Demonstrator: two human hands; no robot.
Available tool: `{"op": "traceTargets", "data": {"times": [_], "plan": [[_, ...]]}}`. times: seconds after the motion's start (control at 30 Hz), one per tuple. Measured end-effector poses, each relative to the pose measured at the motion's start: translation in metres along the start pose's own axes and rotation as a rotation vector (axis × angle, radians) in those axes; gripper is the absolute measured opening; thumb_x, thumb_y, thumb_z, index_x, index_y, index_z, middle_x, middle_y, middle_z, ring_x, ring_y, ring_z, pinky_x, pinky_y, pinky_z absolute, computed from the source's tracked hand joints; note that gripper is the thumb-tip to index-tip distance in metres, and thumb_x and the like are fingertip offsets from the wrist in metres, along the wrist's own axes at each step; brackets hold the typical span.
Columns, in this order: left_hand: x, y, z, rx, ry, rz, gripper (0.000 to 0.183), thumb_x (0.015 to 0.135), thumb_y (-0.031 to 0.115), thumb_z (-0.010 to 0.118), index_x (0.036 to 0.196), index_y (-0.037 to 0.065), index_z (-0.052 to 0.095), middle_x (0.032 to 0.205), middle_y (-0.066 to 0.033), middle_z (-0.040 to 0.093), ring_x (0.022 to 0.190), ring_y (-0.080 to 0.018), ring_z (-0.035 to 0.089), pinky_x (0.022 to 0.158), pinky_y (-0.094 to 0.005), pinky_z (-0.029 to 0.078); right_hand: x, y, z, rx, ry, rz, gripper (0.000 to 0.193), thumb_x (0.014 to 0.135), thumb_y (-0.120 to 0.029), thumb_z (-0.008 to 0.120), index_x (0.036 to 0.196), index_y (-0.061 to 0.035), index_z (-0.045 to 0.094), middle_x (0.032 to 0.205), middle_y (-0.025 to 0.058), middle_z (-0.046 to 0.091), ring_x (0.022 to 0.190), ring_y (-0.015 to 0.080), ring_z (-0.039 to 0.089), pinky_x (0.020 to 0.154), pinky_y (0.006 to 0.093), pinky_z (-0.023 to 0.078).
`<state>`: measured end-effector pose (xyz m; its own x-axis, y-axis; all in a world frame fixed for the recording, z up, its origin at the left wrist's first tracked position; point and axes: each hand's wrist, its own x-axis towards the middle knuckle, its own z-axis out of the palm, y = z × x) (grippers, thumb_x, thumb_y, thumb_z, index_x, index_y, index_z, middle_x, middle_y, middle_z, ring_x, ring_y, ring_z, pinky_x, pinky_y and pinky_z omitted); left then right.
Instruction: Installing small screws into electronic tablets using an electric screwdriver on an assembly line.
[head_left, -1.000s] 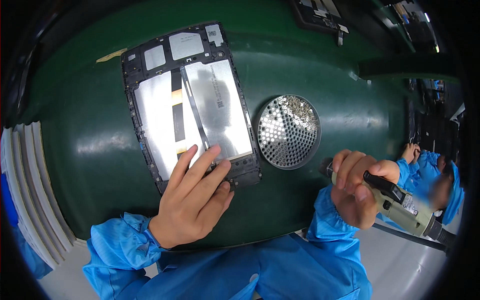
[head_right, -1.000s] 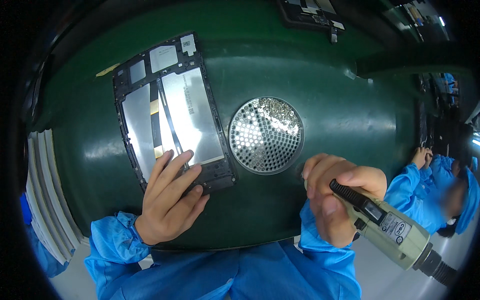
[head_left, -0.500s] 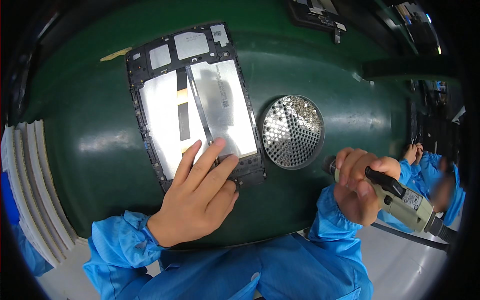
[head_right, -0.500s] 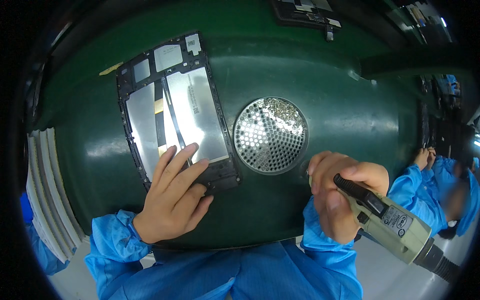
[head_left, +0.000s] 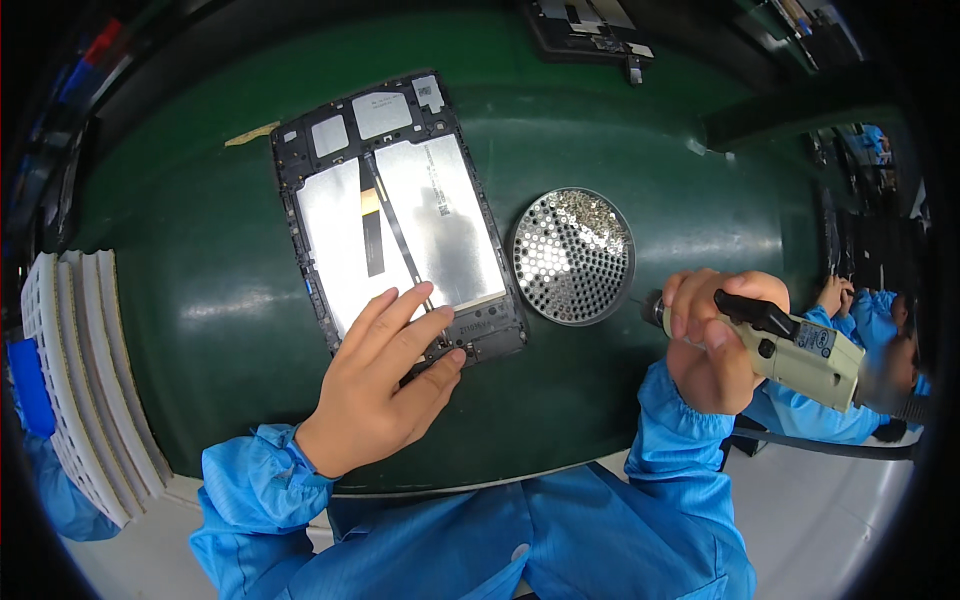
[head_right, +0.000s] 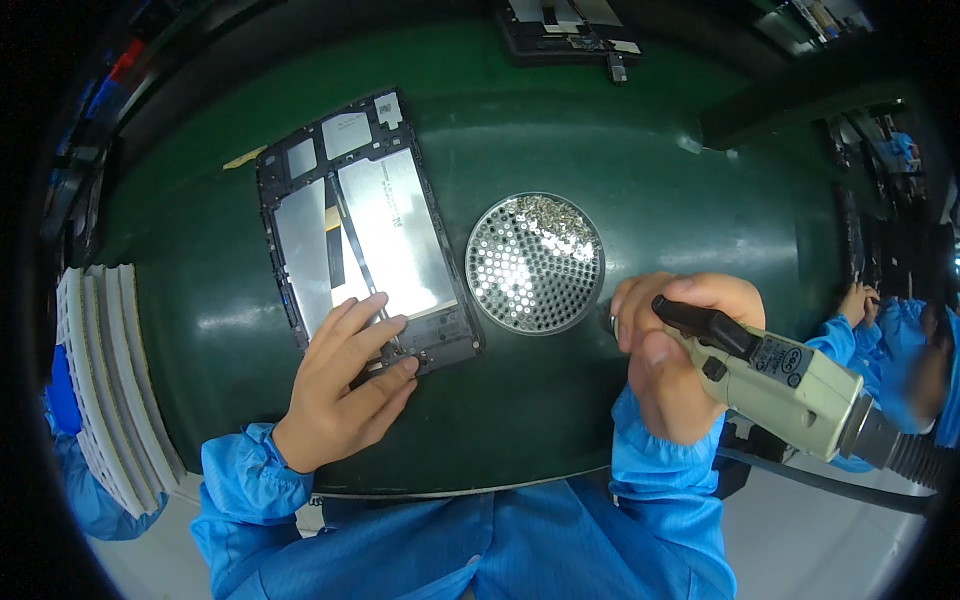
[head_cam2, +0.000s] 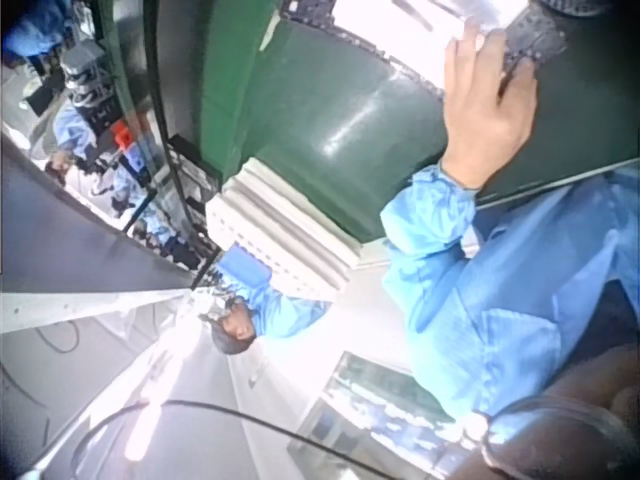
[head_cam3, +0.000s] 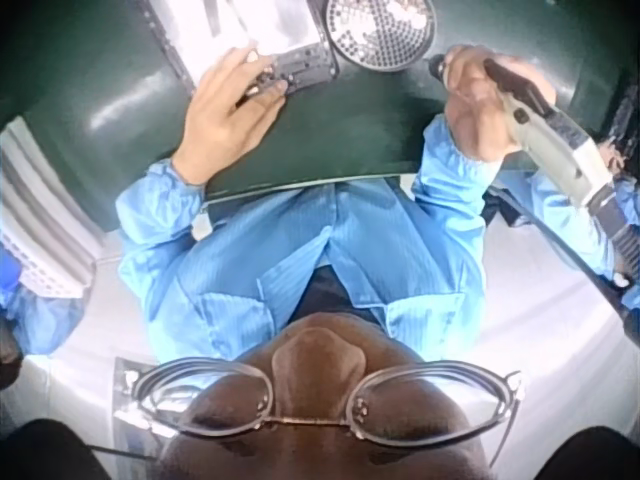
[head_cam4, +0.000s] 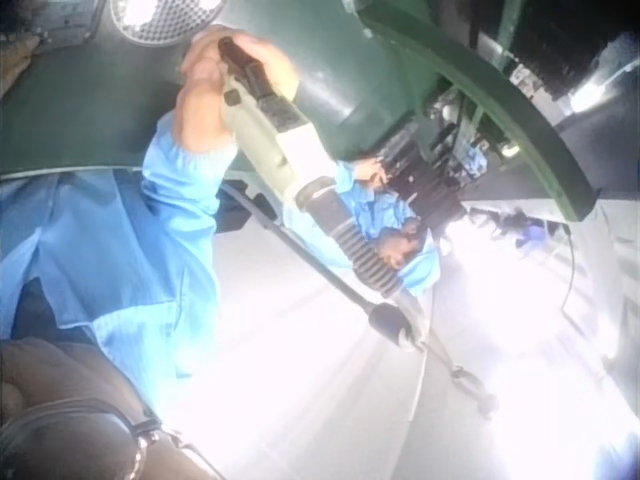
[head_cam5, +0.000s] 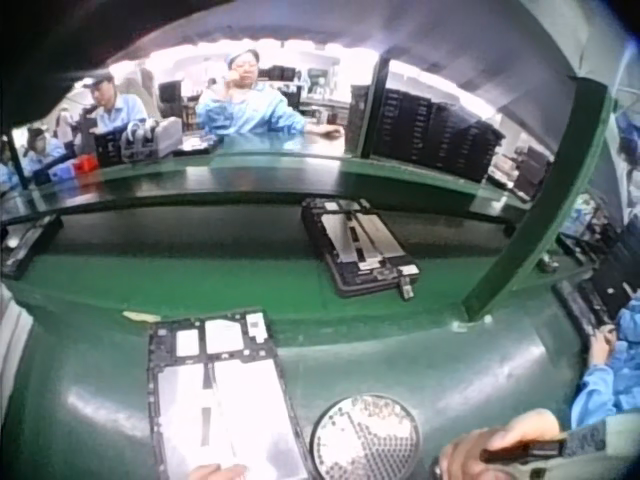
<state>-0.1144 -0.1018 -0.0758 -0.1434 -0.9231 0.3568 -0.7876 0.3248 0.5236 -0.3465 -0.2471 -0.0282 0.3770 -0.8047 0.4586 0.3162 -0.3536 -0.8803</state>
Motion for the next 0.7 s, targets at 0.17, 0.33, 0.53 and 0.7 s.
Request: {"op": "traceTargets", "data": {"times": [0.17, 0.33, 0.53, 0.7], "plan": [[-0.008, 0.005, -0.005, 0.144, -0.029, -0.004, 0.034, 0.069, 0.013, 0.075, 0.103, 0.008, 0.069, 0.121, -0.0175, 0.054, 0.119, -0.0398, 0.049, 0.098, -0.0551, 0.039, 0.0, -0.001, -0.001, 0.01, 0.007, -0.033, 0.034, 0.078, -0.005, 0.062, 0.109, -0.0028, 0.047, 0.065, 0.0076, 0.052, 0.059, 0.0183, 0.052, 0.066, 0.0372, 0.045], [0.016, -0.018, -0.03, 0.368, -0.11, -0.227, 0.073, 0.058, 0.027, 0.086, 0.124, 0.013, 0.056, 0.135, -0.0185, 0.044, 0.127, -0.0461, 0.039, 0.1, -0.0558, 0.037, 0.0, 0.004, -0.005, -0.075, 0.123, -0.01, 0.033, 0.079, -0.004, 0.062, 0.108, -0.0015, 0.047, 0.067, 0.0074, 0.053, 0.059, 0.0162, 0.051, 0.063, 0.0339, 0.046], [0.097, -0.119, -0.054, 0.329, 0.029, -0.304, 0.052, 0.07, 0.023, 0.079, 0.115, 0.002, 0.064, 0.13, -0.0195, 0.052, 0.113, -0.0396, 0.055, 0.091, -0.0406, 0.049, 0.002, 0.008, -0.018, -0.054, 0.161, -0.041, 0.034, 0.075, 0.009, 0.053, 0.108, 0.0013, 0.047, 0.067, 0.0076, 0.051, 0.058, 0.0146, 0.047, 0.058, 0.0307, 0.043], [0.156, -0.18, -0.088, 0.541, -0.198, -0.379, 0.055, 0.069, 0.021, 0.076, 0.118, 0.001, 0.059, 0.123, -0.0246, 0.053, 0.117, -0.0382, 0.05, 0.096, -0.0399, 0.045, 0.004, 0.012, -0.021, -0.22, 0.229, -0.022, 0.033, 0.073, 0.007, 0.053, 0.105, 0.0018, 0.049, 0.068, 0.008, 0.054, 0.06, 0.0154, 0.051, 0.061, 0.0318, 0.046]]}}
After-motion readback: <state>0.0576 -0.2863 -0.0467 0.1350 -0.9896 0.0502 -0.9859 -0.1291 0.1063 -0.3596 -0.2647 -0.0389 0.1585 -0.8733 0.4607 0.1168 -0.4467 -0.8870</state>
